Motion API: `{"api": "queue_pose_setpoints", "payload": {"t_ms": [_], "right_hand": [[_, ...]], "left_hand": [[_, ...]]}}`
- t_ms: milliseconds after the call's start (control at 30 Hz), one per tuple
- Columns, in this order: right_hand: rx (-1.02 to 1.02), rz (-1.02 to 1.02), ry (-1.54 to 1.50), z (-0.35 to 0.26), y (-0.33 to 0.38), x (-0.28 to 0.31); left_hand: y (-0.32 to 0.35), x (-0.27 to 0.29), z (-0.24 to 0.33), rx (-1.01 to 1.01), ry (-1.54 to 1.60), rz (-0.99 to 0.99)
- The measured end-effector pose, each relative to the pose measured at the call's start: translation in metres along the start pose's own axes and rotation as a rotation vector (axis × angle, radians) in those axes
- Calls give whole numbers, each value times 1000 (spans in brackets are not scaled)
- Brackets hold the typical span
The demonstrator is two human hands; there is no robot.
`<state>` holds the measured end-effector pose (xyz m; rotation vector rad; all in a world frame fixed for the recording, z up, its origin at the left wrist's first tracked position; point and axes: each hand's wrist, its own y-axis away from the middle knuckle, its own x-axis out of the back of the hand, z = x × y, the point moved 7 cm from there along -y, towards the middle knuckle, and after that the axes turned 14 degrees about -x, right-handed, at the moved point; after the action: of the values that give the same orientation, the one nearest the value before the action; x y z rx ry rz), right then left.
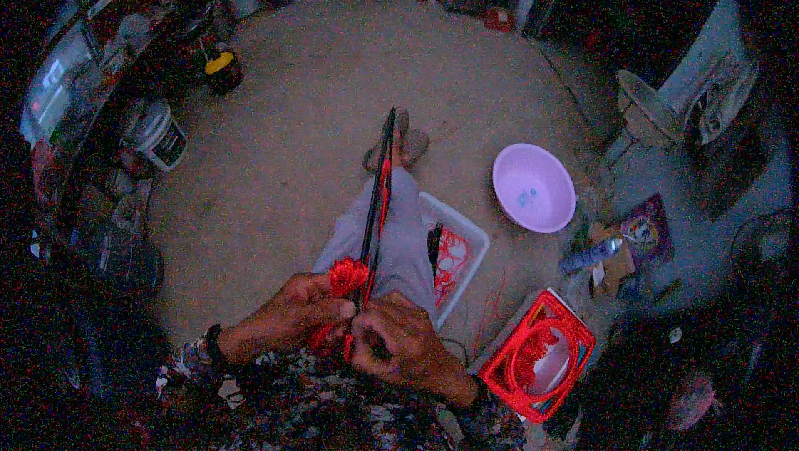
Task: Wrapping red decorative string around a black triangular frame.
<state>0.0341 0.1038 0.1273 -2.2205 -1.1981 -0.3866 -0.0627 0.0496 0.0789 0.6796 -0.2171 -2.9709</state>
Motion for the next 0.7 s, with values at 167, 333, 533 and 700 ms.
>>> {"api": "queue_pose_setpoints", "payload": {"t_ms": [167,333,533,700], "right_hand": [[-160,39,-131,13,7,1],[-509,32,-480,70,33,-15],[-328,-41,-432,34,23,-9],[-325,-117,-375,26,16,-8]], "left_hand": [[0,-4,7,10,-85,23],[2,-4,3,11,-66,24],[1,1,2,-20,-86,28],[2,1,3,7,-45,39]]}}
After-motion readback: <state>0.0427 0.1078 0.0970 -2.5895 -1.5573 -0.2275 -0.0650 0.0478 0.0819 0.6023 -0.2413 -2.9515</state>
